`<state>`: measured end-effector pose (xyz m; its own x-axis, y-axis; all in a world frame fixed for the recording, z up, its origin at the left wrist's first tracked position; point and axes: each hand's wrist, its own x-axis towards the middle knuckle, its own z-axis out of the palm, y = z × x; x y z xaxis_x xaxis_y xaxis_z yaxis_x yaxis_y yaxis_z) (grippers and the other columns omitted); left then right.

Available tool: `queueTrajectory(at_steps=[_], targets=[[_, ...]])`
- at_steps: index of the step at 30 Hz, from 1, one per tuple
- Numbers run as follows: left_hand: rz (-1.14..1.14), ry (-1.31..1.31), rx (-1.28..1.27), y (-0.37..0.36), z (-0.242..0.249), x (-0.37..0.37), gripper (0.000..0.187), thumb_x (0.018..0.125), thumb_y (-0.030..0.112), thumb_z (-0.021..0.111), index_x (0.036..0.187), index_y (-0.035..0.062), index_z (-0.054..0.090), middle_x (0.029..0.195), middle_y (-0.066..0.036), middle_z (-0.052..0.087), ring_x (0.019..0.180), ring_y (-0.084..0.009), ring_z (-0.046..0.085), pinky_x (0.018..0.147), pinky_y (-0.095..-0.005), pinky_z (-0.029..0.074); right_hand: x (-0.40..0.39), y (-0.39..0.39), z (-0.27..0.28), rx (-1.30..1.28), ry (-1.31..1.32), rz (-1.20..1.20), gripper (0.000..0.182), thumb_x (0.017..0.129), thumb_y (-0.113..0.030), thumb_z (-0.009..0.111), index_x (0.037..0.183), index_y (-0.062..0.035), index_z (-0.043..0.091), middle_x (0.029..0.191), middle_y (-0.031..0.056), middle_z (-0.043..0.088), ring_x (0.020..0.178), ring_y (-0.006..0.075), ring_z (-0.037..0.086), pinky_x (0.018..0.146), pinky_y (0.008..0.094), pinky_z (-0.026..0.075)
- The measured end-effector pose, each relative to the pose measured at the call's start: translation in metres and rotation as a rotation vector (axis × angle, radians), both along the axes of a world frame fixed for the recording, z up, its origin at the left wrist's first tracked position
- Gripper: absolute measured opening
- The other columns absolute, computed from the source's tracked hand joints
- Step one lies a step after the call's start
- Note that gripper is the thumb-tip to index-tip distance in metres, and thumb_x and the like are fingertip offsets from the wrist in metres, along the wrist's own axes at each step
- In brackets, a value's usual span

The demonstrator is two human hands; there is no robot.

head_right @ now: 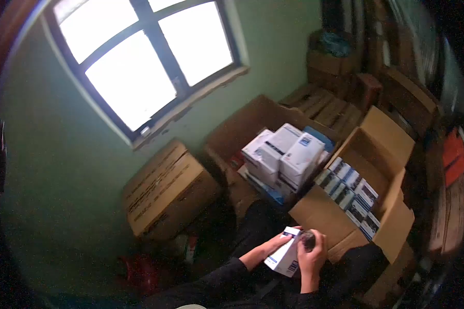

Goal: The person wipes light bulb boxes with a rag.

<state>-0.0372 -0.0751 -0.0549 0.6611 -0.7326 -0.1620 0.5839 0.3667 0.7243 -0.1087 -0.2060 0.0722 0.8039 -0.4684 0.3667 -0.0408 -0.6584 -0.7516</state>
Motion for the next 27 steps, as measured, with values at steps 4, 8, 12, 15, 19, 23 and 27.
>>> queueTrajectory(at_steps=[4,8,12,15,19,23,27], targets=[[0.112,0.267,-0.025,0.014,0.016,0.008,0.052,0.100,0.049,0.062,0.134,0.0096,0.057,0.106,-0.003,0.068,0.089,-0.0139,0.067,0.079,-0.0310,0.057,-0.026,0.027,-0.001,-0.071,0.042,0.313,0.036,0.072,-0.015,0.080,0.104,-0.0084,0.064,0.098,0.0143,0.063,0.091,0.0362,0.065,0.079,0.0470,0.054],[-0.073,0.148,-0.024,0.013,-0.010,0.012,0.055,0.100,0.054,0.059,0.129,0.0072,0.063,0.108,-0.008,0.071,0.091,-0.0183,0.070,0.079,-0.0326,0.059,-0.005,0.009,-0.008,-0.066,0.009,0.245,0.034,0.075,-0.016,0.079,0.104,-0.0063,0.062,0.098,0.0148,0.059,0.092,0.0372,0.063,0.079,0.0466,0.053],[0.046,0.383,-0.176,0.008,-0.020,0.002,0.064,0.103,0.055,0.051,0.143,0.0060,0.052,0.122,-0.013,0.067,0.105,-0.0243,0.068,0.088,-0.0372,0.057,-0.003,0.021,-0.014,-0.116,0.001,0.193,0.036,0.075,-0.017,0.080,0.104,-0.0065,0.062,0.098,0.0146,0.058,0.092,0.0376,0.063,0.080,0.0467,0.053],[0.093,0.473,-0.309,0.017,-0.010,0.021,0.068,0.104,0.058,0.048,0.147,0.0051,0.049,0.126,-0.015,0.066,0.109,-0.0267,0.067,0.092,-0.0384,0.057,-0.028,0.045,0.002,-0.170,0.083,0.419,0.035,0.072,-0.015,0.079,0.103,-0.0080,0.064,0.097,0.0156,0.060,0.092,0.0394,0.063,0.081,0.0467,0.053],[-0.079,0.334,-0.249,-0.006,-0.034,0.008,0.056,0.108,0.054,0.042,0.140,0.0115,0.059,0.122,-0.008,0.068,0.106,-0.0203,0.067,0.093,-0.0357,0.055,0.009,0.034,0.020,-0.150,0.015,0.267,0.031,0.076,-0.011,0.075,0.103,-0.0036,0.061,0.098,0.0168,0.059,0.093,0.0399,0.061,0.080,0.0478,0.051],[0.017,0.158,-0.425,0.013,0.005,0.006,0.058,0.109,0.049,0.043,0.153,0.0122,0.042,0.143,-0.011,0.054,0.124,-0.0236,0.058,0.104,-0.0394,0.050,0.012,0.054,0.023,-0.185,-0.051,0.204,0.030,0.079,-0.014,0.075,0.102,-0.0023,0.061,0.096,0.0180,0.059,0.093,0.0402,0.062,0.081,0.0485,0.051],[0.075,0.476,-0.480,0.030,-0.023,0.030,0.057,0.108,0.054,0.040,0.155,0.0206,0.040,0.139,-0.013,0.056,0.124,-0.0272,0.057,0.102,-0.0431,0.051,-0.024,0.072,-0.003,-0.283,-0.071,0.533,0.040,0.084,-0.039,0.077,0.102,-0.0054,0.064,0.096,0.0178,0.061,0.091,0.0385,0.064,0.078,0.0479,0.053]])
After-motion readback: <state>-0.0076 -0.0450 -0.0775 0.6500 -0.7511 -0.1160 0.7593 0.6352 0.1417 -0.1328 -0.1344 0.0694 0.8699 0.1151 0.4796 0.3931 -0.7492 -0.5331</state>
